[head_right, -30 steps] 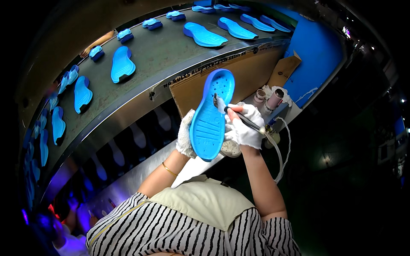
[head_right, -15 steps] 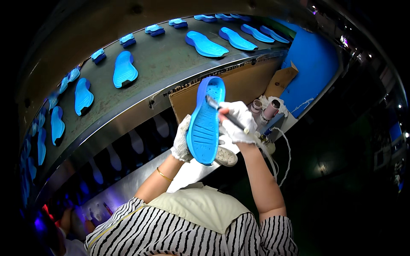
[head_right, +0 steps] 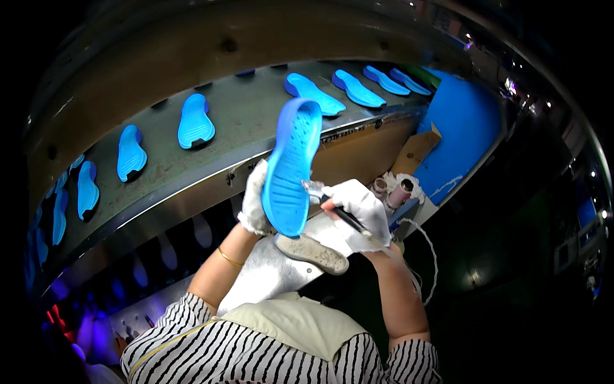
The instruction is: The person applies glue to the inner surface of blue shoe soles using a brush tool, handling the soles one at a time and placing some back onto the conveyor belt.
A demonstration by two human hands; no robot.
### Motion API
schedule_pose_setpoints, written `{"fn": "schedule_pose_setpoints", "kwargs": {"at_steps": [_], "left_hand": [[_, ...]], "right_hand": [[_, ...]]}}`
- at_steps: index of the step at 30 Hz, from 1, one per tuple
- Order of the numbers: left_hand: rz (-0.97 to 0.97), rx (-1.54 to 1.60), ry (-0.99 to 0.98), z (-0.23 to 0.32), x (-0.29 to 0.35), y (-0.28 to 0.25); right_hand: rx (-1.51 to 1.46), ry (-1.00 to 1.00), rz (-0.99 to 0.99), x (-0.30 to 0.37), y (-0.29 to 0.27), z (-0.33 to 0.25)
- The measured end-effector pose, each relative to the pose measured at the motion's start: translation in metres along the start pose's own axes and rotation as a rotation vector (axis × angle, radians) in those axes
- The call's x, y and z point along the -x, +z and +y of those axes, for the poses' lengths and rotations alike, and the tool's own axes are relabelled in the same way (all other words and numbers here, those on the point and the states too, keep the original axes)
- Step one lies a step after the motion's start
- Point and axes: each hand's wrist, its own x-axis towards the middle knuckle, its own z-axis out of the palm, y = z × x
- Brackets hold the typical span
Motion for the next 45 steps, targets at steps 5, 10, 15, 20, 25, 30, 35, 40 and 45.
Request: {"fn": "schedule_pose_setpoints", "kwargs": {"at_steps": [5,10,15,20,25,30,35,40,45], "left_hand": [[-0.014,0.186,0.238,0.066,-0.046,0.013],[-0.106,1.213,-0.342,0.084,-0.05,-0.018],[0.218,-0.876,0.445,0.066,0.004,0.027],[0.607,-2.542,0.952,0.14,0.037,-0.017],[0.565,-2.364,0.721,0.151,0.057,-0.018],[0.367,-1.848,1.159,0.116,0.072,0.006],[0.113,-1.121,1.238,0.132,0.102,0.063],[-0.049,-0.728,0.972,0.153,0.09,0.031],[-0.136,-0.07,0.04,0.049,0.039,0.012]], "right_hand": [[-0.097,0.045,0.174,0.01,0.001,0.001],[-0.216,0.16,0.177,0.025,0.008,-0.007],[-0.26,0.119,0.172,0.036,0.008,0.003],[-0.633,0.355,0.116,0.049,0.022,0.004],[-0.543,0.344,0.105,0.06,0.025,0.011],[-0.582,0.432,0.089,0.065,0.03,0.013],[-0.568,0.433,0.19,0.074,0.036,0.029],[-0.595,0.454,0.221,0.072,0.043,0.026],[-0.574,0.671,0.23,0.072,0.03,0.013]]}}
